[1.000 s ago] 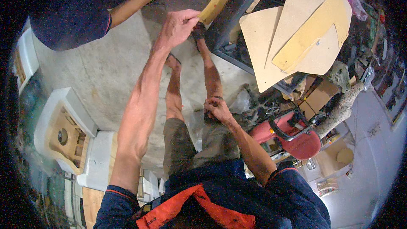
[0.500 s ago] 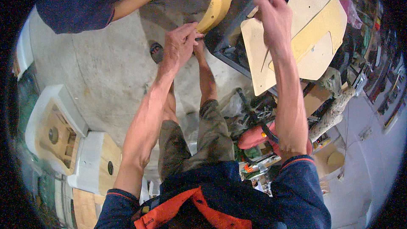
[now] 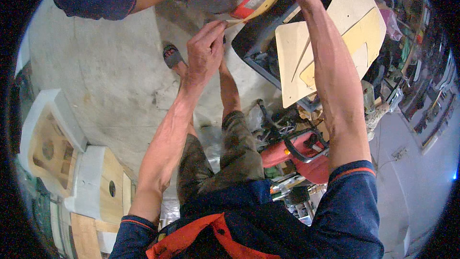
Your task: The person measures a black plastic chair frame with a tape measure and marks it with a pen. They then handle several light-colored wooden templates, placing them on the chair frame and marking alignment points. The person works in a cluttered workshop with other furniture parts visible.
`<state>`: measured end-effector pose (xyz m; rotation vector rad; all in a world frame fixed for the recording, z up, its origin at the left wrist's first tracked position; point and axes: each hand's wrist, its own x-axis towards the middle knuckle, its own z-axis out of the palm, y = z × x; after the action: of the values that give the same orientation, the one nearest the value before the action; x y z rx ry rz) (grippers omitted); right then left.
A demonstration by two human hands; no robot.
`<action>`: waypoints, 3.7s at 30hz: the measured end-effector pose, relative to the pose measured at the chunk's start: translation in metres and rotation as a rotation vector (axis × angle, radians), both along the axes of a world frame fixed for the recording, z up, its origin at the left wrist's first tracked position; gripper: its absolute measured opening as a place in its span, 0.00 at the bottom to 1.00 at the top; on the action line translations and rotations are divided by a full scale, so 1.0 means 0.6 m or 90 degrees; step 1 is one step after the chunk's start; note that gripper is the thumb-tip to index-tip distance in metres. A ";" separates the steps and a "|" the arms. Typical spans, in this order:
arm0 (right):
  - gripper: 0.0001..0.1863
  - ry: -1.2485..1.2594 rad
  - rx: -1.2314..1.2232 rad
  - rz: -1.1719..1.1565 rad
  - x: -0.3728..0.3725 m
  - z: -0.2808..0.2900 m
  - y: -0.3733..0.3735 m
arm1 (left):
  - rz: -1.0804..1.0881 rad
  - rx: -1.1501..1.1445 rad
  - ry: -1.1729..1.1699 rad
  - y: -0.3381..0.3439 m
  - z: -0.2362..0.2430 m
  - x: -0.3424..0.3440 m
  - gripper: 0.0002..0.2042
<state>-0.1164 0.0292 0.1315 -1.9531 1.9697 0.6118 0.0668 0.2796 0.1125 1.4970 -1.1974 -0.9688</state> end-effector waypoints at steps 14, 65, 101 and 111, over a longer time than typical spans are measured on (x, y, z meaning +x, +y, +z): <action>0.11 -0.409 0.091 -0.237 -0.026 0.055 -0.025 | 0.110 0.424 0.449 -0.018 -0.034 -0.029 0.14; 0.12 -0.406 0.077 -0.282 -0.129 0.022 -0.056 | 0.044 0.312 0.138 0.083 0.023 -0.095 0.29; 0.12 -0.398 0.074 -0.293 -0.108 0.022 -0.014 | 0.094 0.352 0.195 0.132 0.043 -0.092 0.21; 0.16 -0.329 0.030 -0.220 -0.104 0.016 -0.005 | 0.167 0.362 0.301 0.117 0.052 -0.112 0.12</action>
<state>-0.1786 0.0261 0.1409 -1.4923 1.8605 0.0514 -0.0003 0.3497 0.1440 1.6675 -0.3852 -1.4502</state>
